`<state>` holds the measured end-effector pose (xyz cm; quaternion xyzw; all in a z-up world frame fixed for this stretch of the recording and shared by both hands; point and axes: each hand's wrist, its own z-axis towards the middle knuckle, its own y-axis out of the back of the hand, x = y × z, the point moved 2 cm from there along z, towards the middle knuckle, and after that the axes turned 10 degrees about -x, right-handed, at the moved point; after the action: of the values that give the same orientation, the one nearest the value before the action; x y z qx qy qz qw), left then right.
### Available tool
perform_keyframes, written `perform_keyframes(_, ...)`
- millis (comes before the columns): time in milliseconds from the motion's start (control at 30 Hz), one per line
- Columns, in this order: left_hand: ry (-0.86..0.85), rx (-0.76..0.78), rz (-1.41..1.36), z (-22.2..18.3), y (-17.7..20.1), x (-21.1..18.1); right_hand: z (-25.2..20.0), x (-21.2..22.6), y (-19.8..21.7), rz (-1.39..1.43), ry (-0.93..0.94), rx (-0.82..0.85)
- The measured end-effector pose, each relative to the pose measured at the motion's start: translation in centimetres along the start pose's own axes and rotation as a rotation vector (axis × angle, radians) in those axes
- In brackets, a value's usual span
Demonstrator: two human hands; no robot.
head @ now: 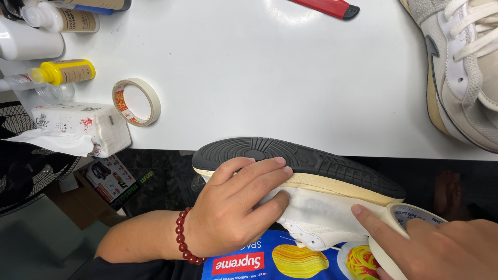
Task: The person holds a sneaker and applies strips of masking tape around its midsole, pressing the tape down along the sole edge. They smooth the tape over the shoe upper, turn the shoe to cover different sides, then set it down and reach for the tape roll again.
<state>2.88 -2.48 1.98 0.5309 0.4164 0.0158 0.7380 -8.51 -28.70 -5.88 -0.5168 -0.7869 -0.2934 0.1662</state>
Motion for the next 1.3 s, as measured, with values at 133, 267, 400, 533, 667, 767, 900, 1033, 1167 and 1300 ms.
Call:
perform_keyframes(133,-0.044,0.095,-0.018,0.8,0.8,0.6,0.1,-0.3,0.1,0.018,-0.058,0.003)
perform_keyframes(267,-0.102,0.15,-0.043,1.4,1.5,1.8,-0.2,-0.1,0.8,0.021,-0.083,0.042)
perform_keyframes(400,-0.192,0.114,-0.051,0.9,1.8,3.2,-0.2,-0.2,0.4,0.02,-0.097,0.002)
perform_keyframes(533,-0.134,0.035,-0.114,-0.4,2.6,4.5,0.1,-0.5,-0.1,0.014,-0.098,0.019)
perform_keyframes(667,-0.088,-0.005,-0.09,-2.1,3.3,5.4,0.2,-0.9,-1.1,-0.006,-0.125,-0.012)
perform_keyframes(767,-0.001,-0.073,-0.196,-3.8,3.3,6.3,0.6,-1.3,-2.1,0.034,-0.165,-0.034)
perform_keyframes(900,0.119,-0.153,-0.282,-5.6,3.5,6.8,0.7,-1.6,-2.6,-0.052,-0.179,-0.077)
perform_keyframes(1033,0.278,-0.006,-0.388,-3.5,5.3,7.1,-0.4,-0.9,-0.1,-0.077,-0.214,-0.121)
perform_keyframes(1167,0.352,0.378,-0.339,3.6,2.7,7.8,-1.1,-0.4,1.6,-0.095,-0.263,-0.086)
perform_keyframes(1300,0.256,0.93,-0.312,8.0,-3.3,7.7,-2.5,0.9,4.9,-0.014,-0.258,-0.084)
